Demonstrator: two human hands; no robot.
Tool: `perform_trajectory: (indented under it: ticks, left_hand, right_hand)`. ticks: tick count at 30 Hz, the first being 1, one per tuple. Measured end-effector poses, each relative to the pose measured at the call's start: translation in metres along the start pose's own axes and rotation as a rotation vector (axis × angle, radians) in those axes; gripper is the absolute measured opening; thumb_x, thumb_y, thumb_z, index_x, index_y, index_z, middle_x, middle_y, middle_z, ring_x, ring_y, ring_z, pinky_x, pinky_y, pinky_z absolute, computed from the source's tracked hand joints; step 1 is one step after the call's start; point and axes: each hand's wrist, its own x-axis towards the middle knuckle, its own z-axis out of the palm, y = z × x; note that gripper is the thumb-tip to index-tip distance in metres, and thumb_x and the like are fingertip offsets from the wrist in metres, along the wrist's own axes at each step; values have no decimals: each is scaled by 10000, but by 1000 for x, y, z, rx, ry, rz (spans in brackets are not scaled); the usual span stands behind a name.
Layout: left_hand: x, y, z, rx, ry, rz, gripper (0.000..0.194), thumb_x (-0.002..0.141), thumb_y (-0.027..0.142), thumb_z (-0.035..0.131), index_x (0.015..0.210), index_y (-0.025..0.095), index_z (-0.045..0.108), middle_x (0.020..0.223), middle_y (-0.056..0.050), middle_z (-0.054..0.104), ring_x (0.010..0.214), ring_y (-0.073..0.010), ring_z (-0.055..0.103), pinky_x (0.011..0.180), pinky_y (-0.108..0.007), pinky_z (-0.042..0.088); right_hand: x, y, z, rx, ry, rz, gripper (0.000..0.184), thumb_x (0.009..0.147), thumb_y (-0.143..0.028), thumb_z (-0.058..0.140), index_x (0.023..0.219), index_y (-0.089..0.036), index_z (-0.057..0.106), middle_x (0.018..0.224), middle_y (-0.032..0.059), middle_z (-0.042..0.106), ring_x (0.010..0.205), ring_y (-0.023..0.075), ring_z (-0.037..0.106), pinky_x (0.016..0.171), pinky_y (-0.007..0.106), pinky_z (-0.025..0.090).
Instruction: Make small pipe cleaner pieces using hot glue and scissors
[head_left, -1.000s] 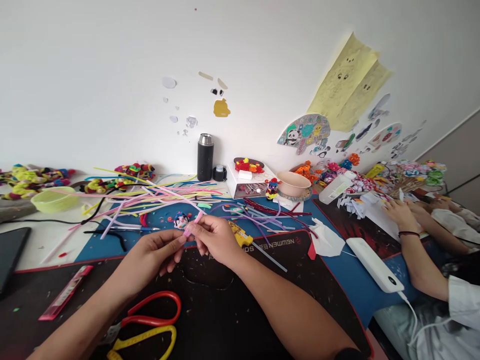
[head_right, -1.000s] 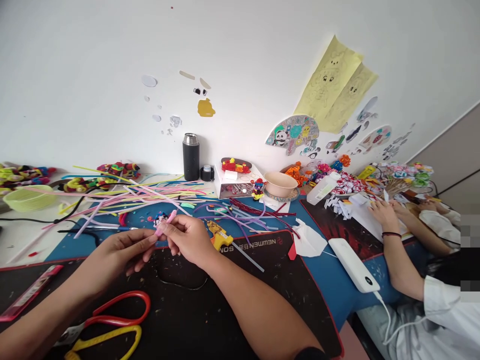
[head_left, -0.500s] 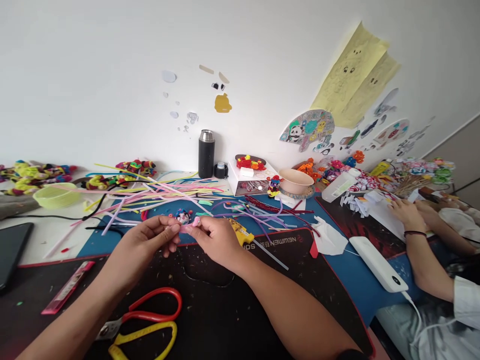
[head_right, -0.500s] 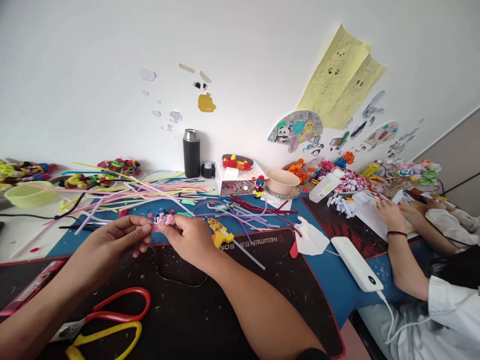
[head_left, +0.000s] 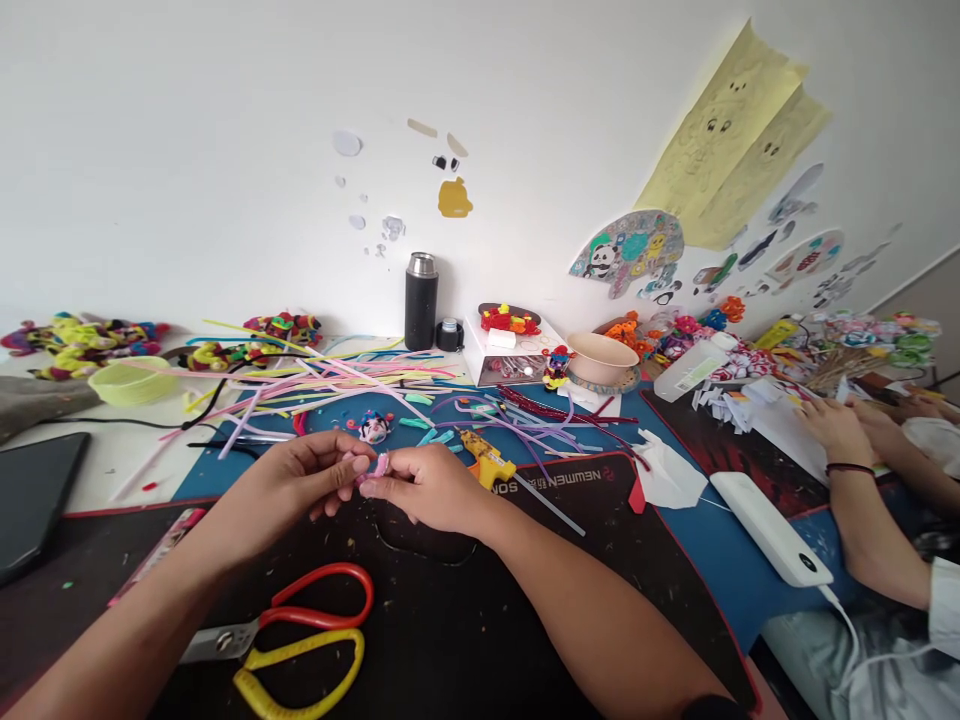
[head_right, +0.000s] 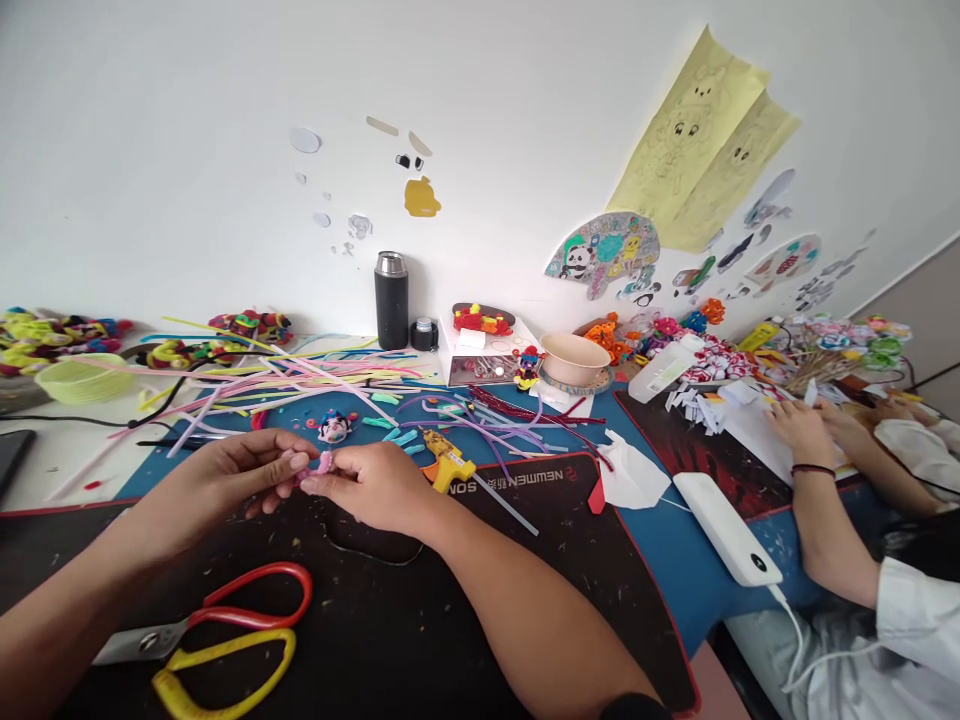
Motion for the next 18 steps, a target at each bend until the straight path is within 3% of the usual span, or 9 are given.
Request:
perform_trajectory:
  ticks: [6, 14, 18]
  left_hand:
    - [-4, -1, -4, 61, -105, -54, 563, 726, 676, 831, 1060, 222, 811, 635, -22, 679, 557, -176, 577, 487, -250, 413]
    - [-7, 2, -6, 66, -184, -33, 444, 758, 609, 831, 1020, 252, 857, 619, -29, 671, 558, -173, 558, 483, -250, 417]
    - [-7, 5, -3, 83, -213, -33, 419, 738, 625, 833, 912, 244, 843, 615, -32, 684, 543, -168, 553, 485, -254, 436]
  right_hand:
    - [-1, -1, -1, 50, -195, 46, 436, 910, -613, 758, 770, -205, 697, 505, -77, 551, 465, 118, 539, 560, 240, 388]
    - [-2, 0, -3, 175, -329, 96, 358, 918, -535, 767, 913, -178, 792, 507, -66, 575, 462, 97, 508, 523, 223, 364]
    - [-1, 3, -2, 241, -398, 137, 312, 943, -460, 749, 1027, -169, 821, 544, -56, 597, 471, 86, 529, 520, 209, 369]
